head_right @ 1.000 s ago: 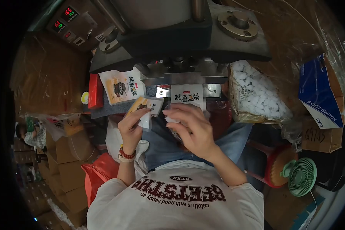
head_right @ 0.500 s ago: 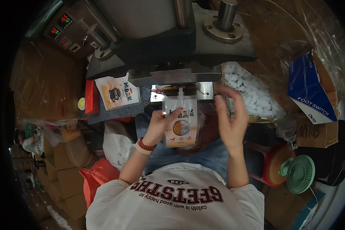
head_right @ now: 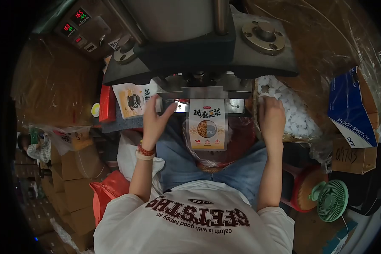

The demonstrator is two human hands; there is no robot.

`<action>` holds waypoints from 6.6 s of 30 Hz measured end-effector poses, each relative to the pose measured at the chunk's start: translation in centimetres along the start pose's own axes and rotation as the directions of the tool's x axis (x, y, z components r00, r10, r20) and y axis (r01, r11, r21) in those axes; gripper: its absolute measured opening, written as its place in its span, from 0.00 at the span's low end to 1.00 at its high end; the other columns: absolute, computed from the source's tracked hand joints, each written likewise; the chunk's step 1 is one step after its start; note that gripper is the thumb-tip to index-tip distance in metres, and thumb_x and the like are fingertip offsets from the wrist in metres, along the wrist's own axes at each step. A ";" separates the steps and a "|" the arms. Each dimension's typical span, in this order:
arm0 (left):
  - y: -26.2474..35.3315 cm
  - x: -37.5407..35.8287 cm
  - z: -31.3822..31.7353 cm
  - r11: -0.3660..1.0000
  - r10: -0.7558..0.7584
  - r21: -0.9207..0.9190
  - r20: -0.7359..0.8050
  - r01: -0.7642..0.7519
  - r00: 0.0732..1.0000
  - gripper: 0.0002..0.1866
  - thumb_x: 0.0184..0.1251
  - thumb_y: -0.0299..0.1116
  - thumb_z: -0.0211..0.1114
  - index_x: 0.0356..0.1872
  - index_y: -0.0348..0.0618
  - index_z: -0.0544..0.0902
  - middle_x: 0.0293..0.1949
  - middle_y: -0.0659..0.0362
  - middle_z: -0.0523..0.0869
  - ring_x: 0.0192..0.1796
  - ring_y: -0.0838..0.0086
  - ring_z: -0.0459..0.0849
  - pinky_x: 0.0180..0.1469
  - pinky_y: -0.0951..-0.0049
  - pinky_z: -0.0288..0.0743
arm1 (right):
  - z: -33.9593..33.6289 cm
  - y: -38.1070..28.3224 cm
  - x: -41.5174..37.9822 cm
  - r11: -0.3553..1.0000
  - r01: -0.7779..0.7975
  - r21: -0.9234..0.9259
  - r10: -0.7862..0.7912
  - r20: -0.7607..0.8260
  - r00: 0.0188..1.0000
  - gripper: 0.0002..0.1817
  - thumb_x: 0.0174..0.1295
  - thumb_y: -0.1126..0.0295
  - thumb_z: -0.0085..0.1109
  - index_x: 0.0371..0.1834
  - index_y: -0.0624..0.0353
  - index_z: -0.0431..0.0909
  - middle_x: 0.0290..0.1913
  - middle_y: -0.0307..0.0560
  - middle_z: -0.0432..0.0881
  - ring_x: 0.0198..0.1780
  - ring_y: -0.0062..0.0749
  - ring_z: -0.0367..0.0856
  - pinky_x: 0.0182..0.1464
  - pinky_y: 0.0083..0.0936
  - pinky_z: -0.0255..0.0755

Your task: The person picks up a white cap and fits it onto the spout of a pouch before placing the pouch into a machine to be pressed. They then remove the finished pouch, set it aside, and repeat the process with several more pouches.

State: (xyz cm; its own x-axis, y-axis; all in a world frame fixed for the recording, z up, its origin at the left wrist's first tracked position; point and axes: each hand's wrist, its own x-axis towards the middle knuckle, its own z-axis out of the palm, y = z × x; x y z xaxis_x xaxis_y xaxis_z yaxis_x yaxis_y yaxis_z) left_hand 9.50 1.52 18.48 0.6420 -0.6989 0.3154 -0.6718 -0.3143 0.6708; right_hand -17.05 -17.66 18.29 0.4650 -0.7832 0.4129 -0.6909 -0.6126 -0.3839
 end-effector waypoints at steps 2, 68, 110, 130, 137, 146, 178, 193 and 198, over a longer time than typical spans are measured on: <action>-1.1 -0.7 -2.8 0.701 0.182 0.701 0.001 -0.130 0.983 0.46 0.50 0.52 0.74 0.69 0.43 0.66 0.68 0.52 0.70 0.70 0.54 0.66 0.69 0.54 0.57 | -0.3 -0.4 -0.1 0.998 -0.047 0.042 0.049 -0.052 0.997 0.09 0.63 0.77 0.55 0.45 0.65 0.78 0.42 0.50 0.80 0.42 0.41 0.79 0.46 0.34 0.73; 0.7 -6.0 -4.2 0.939 0.344 -0.026 -0.001 -0.344 0.939 0.25 0.39 0.15 0.57 0.43 0.43 0.86 0.43 0.59 0.89 0.49 0.64 0.87 0.51 0.68 0.80 | -2.9 -12.9 -4.3 0.647 0.454 0.613 -0.509 -0.097 0.856 0.16 0.54 0.84 0.62 0.48 0.68 0.78 0.47 0.54 0.81 0.43 0.41 0.82 0.44 0.30 0.77; -6.3 -2.9 -3.3 0.796 0.123 0.560 0.224 -0.230 0.967 0.40 0.56 0.48 0.70 0.70 0.49 0.66 0.72 0.60 0.66 0.75 0.61 0.59 0.73 0.46 0.46 | -2.1 -2.3 -1.0 0.932 -0.150 0.329 0.207 -0.146 0.967 0.13 0.61 0.81 0.54 0.48 0.64 0.78 0.49 0.54 0.82 0.45 0.35 0.84 0.44 0.27 0.77; 3.4 -6.9 0.1 0.825 0.222 -0.563 0.405 0.051 0.887 0.10 0.62 0.27 0.67 0.44 0.37 0.86 0.32 0.57 0.89 0.32 0.78 0.87 0.34 0.79 0.78 | -3.4 -11.3 -4.0 0.576 0.014 0.817 -0.204 0.127 0.971 0.18 0.56 0.77 0.66 0.51 0.65 0.79 0.48 0.49 0.84 0.50 0.34 0.82 0.54 0.27 0.74; 4.3 -3.2 4.5 0.289 -0.158 -0.699 0.639 0.654 0.752 0.12 0.67 0.33 0.66 0.39 0.31 0.85 0.35 0.57 0.88 0.34 0.80 0.85 0.36 0.80 0.79 | -5.5 -4.1 -1.4 0.893 -0.032 0.450 0.101 -0.132 0.986 0.17 0.59 0.72 0.64 0.51 0.64 0.77 0.47 0.52 0.82 0.50 0.42 0.80 0.51 0.30 0.73; 2.4 -0.8 3.8 0.495 -0.151 -0.586 0.669 0.642 0.728 0.15 0.66 0.37 0.68 0.43 0.33 0.83 0.37 0.58 0.88 0.36 0.80 0.85 0.38 0.77 0.78 | -1.4 0.1 -0.7 0.970 -0.048 -0.240 0.075 0.106 0.991 0.12 0.62 0.70 0.57 0.45 0.64 0.80 0.43 0.53 0.82 0.49 0.51 0.76 0.50 0.40 0.72; 4.0 -4.0 4.2 0.385 -0.169 -0.662 0.635 0.643 0.754 0.12 0.66 0.31 0.66 0.40 0.29 0.85 0.36 0.54 0.88 0.35 0.77 0.86 0.37 0.78 0.80 | -6.7 -6.7 -1.8 0.883 -0.011 0.468 0.034 -0.041 0.999 0.15 0.60 0.73 0.63 0.50 0.64 0.77 0.49 0.54 0.78 0.48 0.46 0.78 0.51 0.31 0.71; -3.2 -0.3 -1.8 0.894 0.217 0.423 -0.116 -0.149 0.969 0.39 0.57 0.54 0.69 0.66 0.45 0.70 0.63 0.54 0.75 0.64 0.59 0.74 0.65 0.48 0.61 | -1.0 0.0 -0.4 0.997 0.042 -0.062 -0.038 0.073 0.997 0.13 0.56 0.77 0.59 0.45 0.65 0.78 0.47 0.57 0.79 0.44 0.56 0.79 0.46 0.42 0.74; -8.1 -5.0 -4.2 0.809 0.320 0.427 0.256 -0.404 0.912 0.31 0.53 0.28 0.67 0.63 0.50 0.75 0.64 0.58 0.77 0.64 0.61 0.75 0.64 0.60 0.68 | -1.5 -0.6 -0.2 1.000 -0.008 0.009 0.008 -0.095 0.995 0.11 0.53 0.78 0.59 0.41 0.67 0.77 0.42 0.58 0.79 0.44 0.56 0.78 0.46 0.40 0.74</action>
State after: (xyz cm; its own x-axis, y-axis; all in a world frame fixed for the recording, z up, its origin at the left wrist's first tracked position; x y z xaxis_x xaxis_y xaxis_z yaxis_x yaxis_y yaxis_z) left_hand 13.31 10.25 14.33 0.2759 -0.9027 0.3301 -0.9605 -0.2464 0.1291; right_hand -17.53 -16.97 19.73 0.4046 -0.7746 0.4860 -0.6893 -0.6076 -0.3946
